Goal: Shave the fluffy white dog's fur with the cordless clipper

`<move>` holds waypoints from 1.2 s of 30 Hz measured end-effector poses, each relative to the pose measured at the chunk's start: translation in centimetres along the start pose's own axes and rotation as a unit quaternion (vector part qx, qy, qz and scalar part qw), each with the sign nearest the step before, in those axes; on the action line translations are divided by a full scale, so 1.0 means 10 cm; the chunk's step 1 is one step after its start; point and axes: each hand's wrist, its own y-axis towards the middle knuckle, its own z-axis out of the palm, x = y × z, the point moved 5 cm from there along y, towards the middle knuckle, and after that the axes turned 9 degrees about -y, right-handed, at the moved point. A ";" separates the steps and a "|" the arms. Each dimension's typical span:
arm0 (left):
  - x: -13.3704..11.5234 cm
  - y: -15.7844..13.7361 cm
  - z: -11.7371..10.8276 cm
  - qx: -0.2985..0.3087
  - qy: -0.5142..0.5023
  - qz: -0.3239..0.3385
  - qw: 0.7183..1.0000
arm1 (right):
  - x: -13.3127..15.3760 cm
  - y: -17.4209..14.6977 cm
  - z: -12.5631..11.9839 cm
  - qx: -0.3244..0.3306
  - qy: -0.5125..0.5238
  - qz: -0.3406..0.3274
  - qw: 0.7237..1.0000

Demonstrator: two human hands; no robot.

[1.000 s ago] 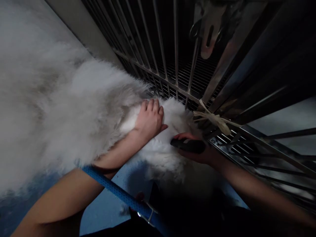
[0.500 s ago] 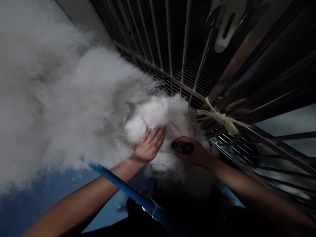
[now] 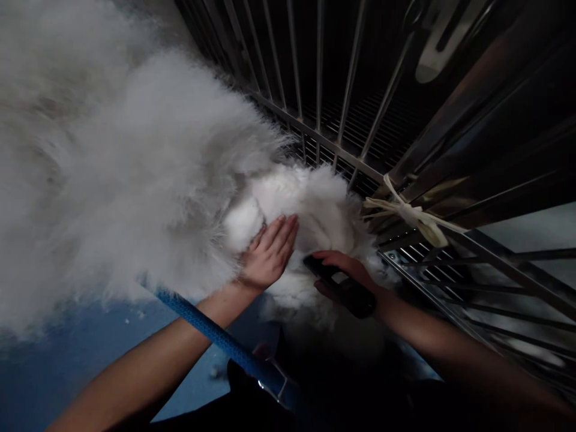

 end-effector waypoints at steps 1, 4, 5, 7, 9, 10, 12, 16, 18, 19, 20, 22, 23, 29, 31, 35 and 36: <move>0.00 0.02 -0.01 0.000 -0.001 -0.005 1.000 | 0.00 0.02 -0.02 -0.016 0.007 -0.008 1.000; 0.00 0.06 -0.03 0.002 0.008 -0.001 1.000 | -0.01 0.07 0.02 -0.013 -0.007 -0.019 1.000; 0.00 0.06 -0.03 0.000 0.016 0.005 1.000 | -0.01 0.07 0.06 0.010 -0.022 -0.016 1.000; 0.00 0.06 -0.03 -0.010 0.029 0.016 0.999 | -0.01 0.06 0.13 0.061 -0.050 -0.004 0.997; 0.00 0.06 -0.03 -0.021 0.027 0.012 0.999 | 0.02 0.05 0.14 0.075 -0.057 0.007 0.995; 0.01 0.06 -0.03 -0.024 0.024 0.006 0.999 | 0.04 0.06 0.12 0.063 -0.054 0.011 0.996; 0.02 0.07 -0.03 -0.024 0.029 -0.009 0.999 | 0.09 0.10 0.09 0.027 -0.043 0.013 0.999; 0.01 0.09 -0.07 -0.019 0.054 -0.010 0.998 | 0.10 0.13 0.18 0.011 -0.042 0.020 0.999; 0.01 0.10 -0.08 -0.014 0.046 -0.012 0.999 | 0.05 0.07 0.28 0.047 -0.052 0.056 0.996; 0.02 0.10 -0.08 -0.012 0.043 -0.017 0.999 | 0.02 0.04 0.32 0.066 -0.053 0.073 0.994; 0.02 0.10 -0.08 -0.011 0.041 -0.023 0.999 | 0.00 0.01 0.34 0.077 -0.050 0.083 0.992; 0.03 0.09 -0.08 -0.015 0.043 -0.032 0.998 | 0.01 -0.02 0.33 0.078 -0.035 0.066 0.994; 0.03 0.09 -0.07 -0.018 0.045 -0.035 0.998 | 0.02 -0.01 0.32 0.072 -0.029 0.046 0.996; 0.04 0.05 -0.07 -0.036 0.043 -0.019 0.998 | 0.12 0.04 0.36 0.055 -0.079 -0.043 0.994; 0.05 0.05 -0.07 -0.038 0.036 -0.018 0.998 | 0.15 0.04 0.38 0.077 -0.095 -0.045 0.991; 0.06 0.06 -0.07 -0.036 0.038 -0.032 0.998 | 0.22 0.11 0.23 0.090 -0.088 -0.067 0.990; 0.06 0.05 -0.07 -0.042 0.040 -0.031 0.998 | 0.22 0.14 0.19 0.099 -0.094 -0.067 0.988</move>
